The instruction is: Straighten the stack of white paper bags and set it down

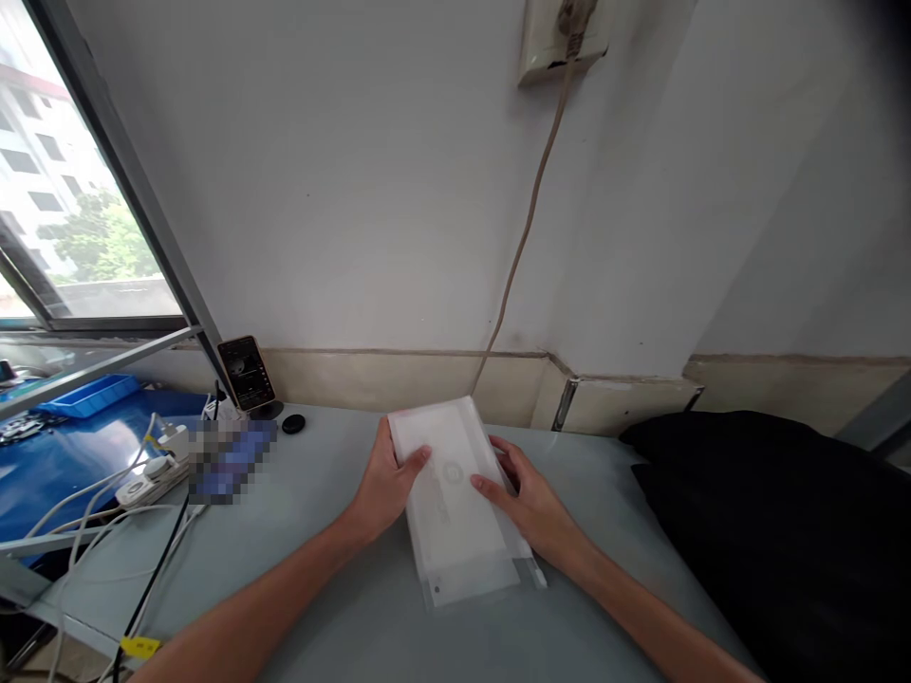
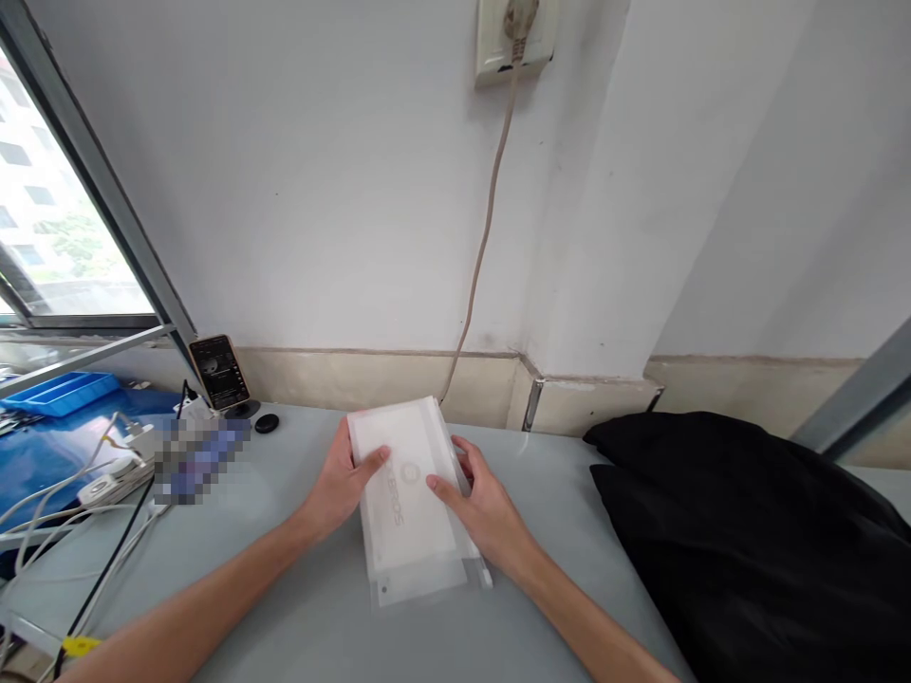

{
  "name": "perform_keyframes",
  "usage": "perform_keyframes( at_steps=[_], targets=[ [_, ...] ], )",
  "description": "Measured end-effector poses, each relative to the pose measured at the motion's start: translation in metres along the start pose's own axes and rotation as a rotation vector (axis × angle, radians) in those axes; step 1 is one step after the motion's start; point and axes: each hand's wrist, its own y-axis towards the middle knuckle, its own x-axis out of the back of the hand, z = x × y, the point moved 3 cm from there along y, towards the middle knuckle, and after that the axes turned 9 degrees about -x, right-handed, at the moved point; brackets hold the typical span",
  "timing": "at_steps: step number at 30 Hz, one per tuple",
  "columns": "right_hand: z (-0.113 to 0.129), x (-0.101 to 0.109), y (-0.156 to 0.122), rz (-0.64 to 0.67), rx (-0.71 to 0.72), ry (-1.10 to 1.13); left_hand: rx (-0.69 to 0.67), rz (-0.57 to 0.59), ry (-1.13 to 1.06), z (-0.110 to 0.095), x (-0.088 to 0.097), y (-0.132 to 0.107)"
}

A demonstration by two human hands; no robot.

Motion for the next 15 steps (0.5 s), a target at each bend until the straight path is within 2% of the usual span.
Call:
perform_keyframes(
  at_steps=[2,3,5,6,8,10,11,15],
  targets=[
    [0.009,-0.004,-0.006,0.091,0.030,0.020,-0.131,-0.050,0.047,-0.009,-0.002,-0.004],
    [0.014,-0.005,-0.010,0.076,0.063,0.011,-0.175,-0.079,0.053,-0.013,-0.003,-0.007],
    [0.022,-0.003,-0.019,-0.068,0.144,-0.022,-0.222,-0.114,0.029,-0.015,-0.005,-0.011],
    [0.025,-0.001,-0.024,-0.153,0.179,-0.032,-0.220,-0.094,0.012,-0.014,-0.006,-0.013],
    [0.028,0.000,-0.029,-0.264,0.229,-0.030,-0.173,0.038,0.009,-0.006,-0.011,-0.015],
    [0.026,0.000,-0.030,-0.292,0.264,-0.028,-0.118,0.164,0.059,0.003,-0.015,-0.015],
    [0.025,-0.001,-0.029,-0.288,0.277,-0.031,-0.113,0.185,0.095,0.007,-0.015,-0.015],
    [0.018,-0.003,-0.024,-0.291,0.311,-0.023,-0.196,0.077,0.215,0.013,-0.011,-0.016]
  ],
)
